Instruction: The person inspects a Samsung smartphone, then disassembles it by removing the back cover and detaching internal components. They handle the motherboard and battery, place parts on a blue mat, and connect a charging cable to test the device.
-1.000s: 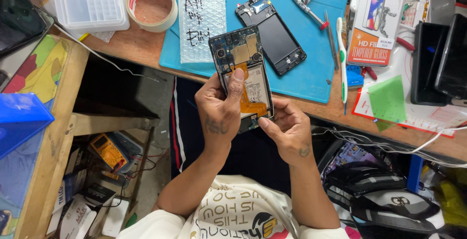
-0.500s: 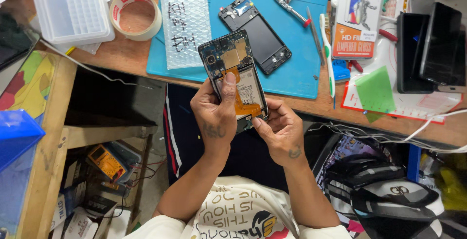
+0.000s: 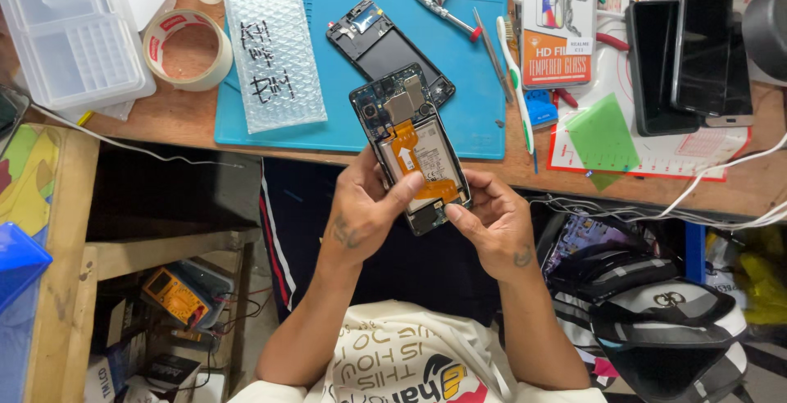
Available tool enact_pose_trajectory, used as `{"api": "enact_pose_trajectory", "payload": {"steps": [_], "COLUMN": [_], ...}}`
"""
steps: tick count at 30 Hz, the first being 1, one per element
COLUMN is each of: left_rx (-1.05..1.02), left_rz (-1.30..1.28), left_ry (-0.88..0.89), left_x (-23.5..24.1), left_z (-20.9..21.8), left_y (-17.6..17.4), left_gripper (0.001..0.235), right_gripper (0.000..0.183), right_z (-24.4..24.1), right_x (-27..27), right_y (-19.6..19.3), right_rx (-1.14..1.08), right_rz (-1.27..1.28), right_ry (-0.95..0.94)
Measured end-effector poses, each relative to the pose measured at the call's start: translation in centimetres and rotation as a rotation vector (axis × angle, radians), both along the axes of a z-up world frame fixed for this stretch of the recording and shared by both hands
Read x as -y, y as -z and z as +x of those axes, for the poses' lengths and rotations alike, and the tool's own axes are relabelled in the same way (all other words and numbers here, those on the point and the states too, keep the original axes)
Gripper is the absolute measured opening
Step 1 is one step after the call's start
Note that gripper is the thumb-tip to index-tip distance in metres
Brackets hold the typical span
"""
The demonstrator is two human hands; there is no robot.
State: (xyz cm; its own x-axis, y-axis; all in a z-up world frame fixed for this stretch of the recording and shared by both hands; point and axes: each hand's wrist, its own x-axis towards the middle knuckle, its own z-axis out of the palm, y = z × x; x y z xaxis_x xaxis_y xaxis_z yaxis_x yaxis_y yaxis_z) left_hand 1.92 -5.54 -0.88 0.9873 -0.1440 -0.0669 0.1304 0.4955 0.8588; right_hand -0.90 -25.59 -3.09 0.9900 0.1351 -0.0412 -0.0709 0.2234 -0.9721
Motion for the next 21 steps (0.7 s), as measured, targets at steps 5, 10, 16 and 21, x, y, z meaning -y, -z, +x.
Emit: {"api": "enact_pose_trajectory", "payload": {"steps": [5,10,16,21], "left_rx": [0.003,0.027,0.048,0.057], "left_rz": [-0.019,-0.007,0.003,0.014], "left_ry": [0.060,0.009,-0.064,-0.118], "left_x": [0.7,0.8,0.5,0.5], "left_z": [-0.7,-0.9,-0.2,0.5], "left_y": [0.9,1.4,1.9,1.9], "left_gripper": [0.058,0.057,0.056,0.056], "right_gripper": [0.047,0.052,0.050,0.042], "right_z": [-0.1,-0.6,-1.5,-2.7], "right_x": [0.8,1.1,3.3,5.9], "right_y": [0.3,0.2,-0.4,-0.7], "right_rx": [-0.061,-0.093,-0.150,-0.229], "right_rz": [-0.028,-0.044,-0.149,-0.375], "right_ry": [-0.030,-0.045,-0.111,-0.120]}}
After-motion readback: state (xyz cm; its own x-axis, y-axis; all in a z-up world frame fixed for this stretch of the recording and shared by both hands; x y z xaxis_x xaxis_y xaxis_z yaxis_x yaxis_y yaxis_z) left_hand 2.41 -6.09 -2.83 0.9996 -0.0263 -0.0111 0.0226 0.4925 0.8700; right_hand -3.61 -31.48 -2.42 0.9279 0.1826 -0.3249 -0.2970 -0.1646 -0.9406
